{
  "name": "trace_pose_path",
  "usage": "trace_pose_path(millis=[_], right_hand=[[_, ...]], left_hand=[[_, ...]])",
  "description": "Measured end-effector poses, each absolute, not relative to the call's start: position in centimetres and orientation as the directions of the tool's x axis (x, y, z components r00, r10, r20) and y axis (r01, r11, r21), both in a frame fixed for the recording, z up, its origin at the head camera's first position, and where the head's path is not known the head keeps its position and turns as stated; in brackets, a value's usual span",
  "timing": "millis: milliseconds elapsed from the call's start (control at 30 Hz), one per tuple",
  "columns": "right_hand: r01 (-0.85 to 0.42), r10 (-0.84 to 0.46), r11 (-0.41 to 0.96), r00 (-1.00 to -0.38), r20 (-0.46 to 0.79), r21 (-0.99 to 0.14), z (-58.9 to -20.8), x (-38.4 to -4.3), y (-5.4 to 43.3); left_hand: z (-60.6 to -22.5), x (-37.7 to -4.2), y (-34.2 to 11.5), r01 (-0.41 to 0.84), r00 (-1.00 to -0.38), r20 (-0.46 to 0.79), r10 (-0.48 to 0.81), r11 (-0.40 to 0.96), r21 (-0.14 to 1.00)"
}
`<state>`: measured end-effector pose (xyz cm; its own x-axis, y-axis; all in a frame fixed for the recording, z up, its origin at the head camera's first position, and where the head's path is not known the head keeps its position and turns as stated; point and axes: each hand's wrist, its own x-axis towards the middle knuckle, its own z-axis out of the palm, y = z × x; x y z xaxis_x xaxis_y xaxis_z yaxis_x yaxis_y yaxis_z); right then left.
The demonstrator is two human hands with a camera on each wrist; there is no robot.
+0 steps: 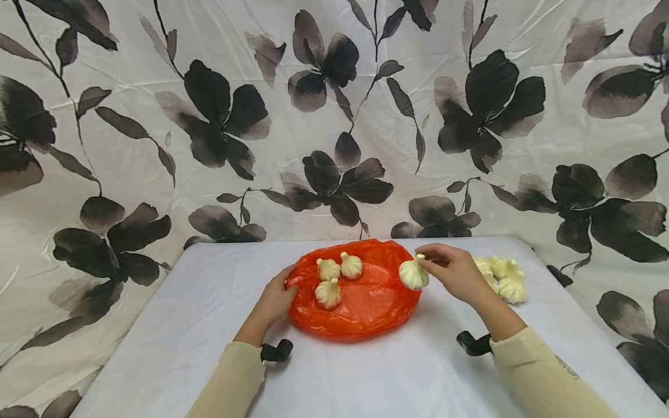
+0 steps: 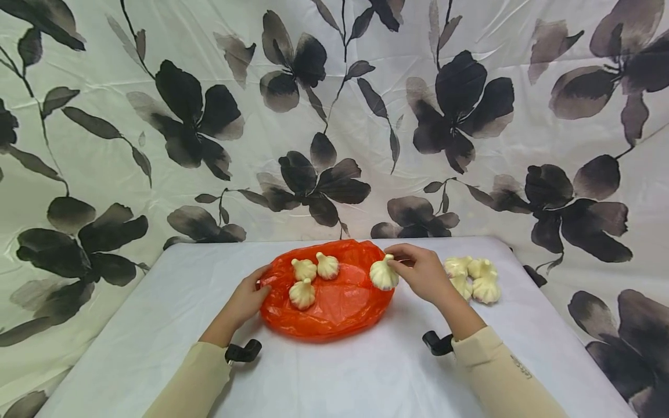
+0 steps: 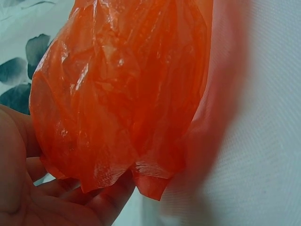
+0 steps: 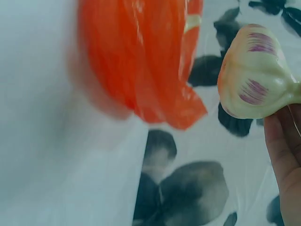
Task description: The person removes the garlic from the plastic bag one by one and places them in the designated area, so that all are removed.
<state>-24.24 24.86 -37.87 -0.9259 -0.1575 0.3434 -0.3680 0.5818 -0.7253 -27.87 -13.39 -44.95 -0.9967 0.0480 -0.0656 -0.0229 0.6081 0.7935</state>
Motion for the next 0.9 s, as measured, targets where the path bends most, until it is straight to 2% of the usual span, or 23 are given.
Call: trace_pose_path(millis=[567, 900], right_hand=[[-0.263, -0.036, 0.710, -0.940, 0.340, -0.653, -36.9, -21.5, 30.7], [-0.245, -0.014, 0.749, -0.935, 0.354, -0.616, -37.5, -20.5, 33.1]], left_hand=[[-45.0, -28.0, -13.3, -0.060, -0.994, -0.103, 0.040, 0.589, 0.806], [-44.9, -27.7, -13.2, -0.064, -0.994, -0.101, 0.031, 0.580, 0.812]])
